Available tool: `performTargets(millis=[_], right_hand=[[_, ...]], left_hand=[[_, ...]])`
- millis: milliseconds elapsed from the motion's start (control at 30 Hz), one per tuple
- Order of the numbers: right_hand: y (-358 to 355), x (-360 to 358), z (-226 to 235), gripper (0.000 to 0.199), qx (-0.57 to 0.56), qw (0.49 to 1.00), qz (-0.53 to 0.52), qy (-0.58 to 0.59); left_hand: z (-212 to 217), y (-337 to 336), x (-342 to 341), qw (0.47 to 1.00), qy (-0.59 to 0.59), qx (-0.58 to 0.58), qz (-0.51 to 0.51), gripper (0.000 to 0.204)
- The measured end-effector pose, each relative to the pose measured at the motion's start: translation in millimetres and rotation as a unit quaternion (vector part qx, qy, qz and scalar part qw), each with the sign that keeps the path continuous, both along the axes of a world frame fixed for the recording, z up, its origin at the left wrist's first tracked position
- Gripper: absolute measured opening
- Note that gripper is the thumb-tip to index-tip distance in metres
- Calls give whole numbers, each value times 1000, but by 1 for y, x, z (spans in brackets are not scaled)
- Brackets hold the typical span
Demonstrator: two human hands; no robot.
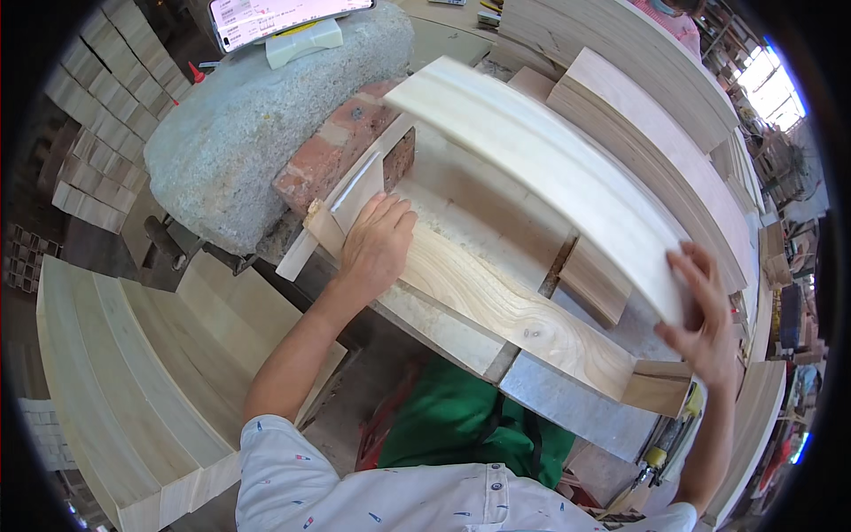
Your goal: Applying glue and using a pneumatic nail gun to assemble wooden drawer components at a workbench.
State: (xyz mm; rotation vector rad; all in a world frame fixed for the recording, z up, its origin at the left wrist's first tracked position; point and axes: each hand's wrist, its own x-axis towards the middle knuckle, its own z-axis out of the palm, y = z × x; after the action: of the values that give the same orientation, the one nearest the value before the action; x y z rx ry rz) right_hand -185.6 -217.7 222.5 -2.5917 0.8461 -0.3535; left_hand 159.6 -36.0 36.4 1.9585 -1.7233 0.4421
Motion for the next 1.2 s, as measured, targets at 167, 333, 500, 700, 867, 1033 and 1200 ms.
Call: performTargets(millis=[167,333,500,700,867,1033,1200], right_hand=[[40,-15,-20,72,36,999,2,1],[46,-7,-36,69,7,998,54,25],[48,-2,-42,68,13,998,55,25],[50,4,-41,69,12,998,62,32],[48,5,-45,70,27,997,68,32],[48,6,-47,70,23,996,77,37],[46,7,-44,69,29,996,78,27]], left_hand=[[0,-7,-1,1000,3,-16,-13,18],[-23,-1,7,997,45,38,48,18],[-17,-3,1,998,35,-43,22,23],[-21,1,4,998,48,-41,15,26],[-14,5,1,998,42,-50,3,27],[-11,5,1,997,39,-66,-12,29],[-6,5,-5,994,21,-109,-15,29]])
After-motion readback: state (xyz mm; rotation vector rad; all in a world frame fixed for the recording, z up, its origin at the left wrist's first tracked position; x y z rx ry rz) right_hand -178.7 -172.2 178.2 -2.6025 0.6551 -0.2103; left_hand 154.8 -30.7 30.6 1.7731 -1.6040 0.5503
